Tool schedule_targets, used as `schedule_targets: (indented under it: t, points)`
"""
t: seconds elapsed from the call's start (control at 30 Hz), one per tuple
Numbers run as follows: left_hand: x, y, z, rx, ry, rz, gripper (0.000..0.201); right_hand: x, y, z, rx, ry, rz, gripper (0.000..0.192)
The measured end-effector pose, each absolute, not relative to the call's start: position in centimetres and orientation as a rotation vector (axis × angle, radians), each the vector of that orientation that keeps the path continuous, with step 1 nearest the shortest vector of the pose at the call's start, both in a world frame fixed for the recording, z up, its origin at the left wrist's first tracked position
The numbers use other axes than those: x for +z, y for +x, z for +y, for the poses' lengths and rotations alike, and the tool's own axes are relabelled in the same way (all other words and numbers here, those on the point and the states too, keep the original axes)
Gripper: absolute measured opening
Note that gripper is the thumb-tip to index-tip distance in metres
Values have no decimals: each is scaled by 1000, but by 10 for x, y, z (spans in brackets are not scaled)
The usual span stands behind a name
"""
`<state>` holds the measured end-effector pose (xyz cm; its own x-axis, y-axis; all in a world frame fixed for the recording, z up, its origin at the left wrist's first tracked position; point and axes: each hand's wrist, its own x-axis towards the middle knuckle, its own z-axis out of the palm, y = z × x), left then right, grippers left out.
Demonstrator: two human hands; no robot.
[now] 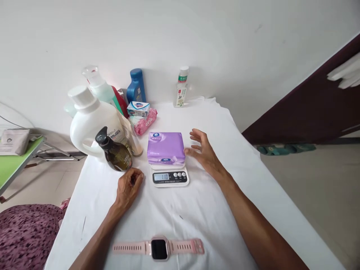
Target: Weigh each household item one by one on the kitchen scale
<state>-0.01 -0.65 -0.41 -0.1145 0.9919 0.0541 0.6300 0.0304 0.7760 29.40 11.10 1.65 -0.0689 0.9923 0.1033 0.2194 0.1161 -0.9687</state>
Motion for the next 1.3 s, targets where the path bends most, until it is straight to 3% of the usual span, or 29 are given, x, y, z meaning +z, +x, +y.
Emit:
schedule_targets:
  t: [0.1,0.2,0.43,0.67,0.8,0.93,1.3]
  points:
    - [-8,1,-6,925,1644,1788,27,42,285,107,1004,-1137,-1820,121]
    - [-9,1,-5,927,1646,1794,28,60,269,109,807,-1069,-2094,131]
    - [-7,2,-7,910,1628,1794,30,67,249,124,582,-1165,-2407,111]
    - [-9,3,-8,918,1641,1788,31,78,256,129,657,-1142,-2428,95]
    - [-9,4,-7,920,1649,1797,32,90,261,162,659,-1253,-2200,91]
    - [-9,5,-7,922,1656,1803,32,92,243,221,579,-1623,-1830,88]
    - [-6,8,-8,922,1642,1803,33,48,167,314,499,-1909,-1534,70]
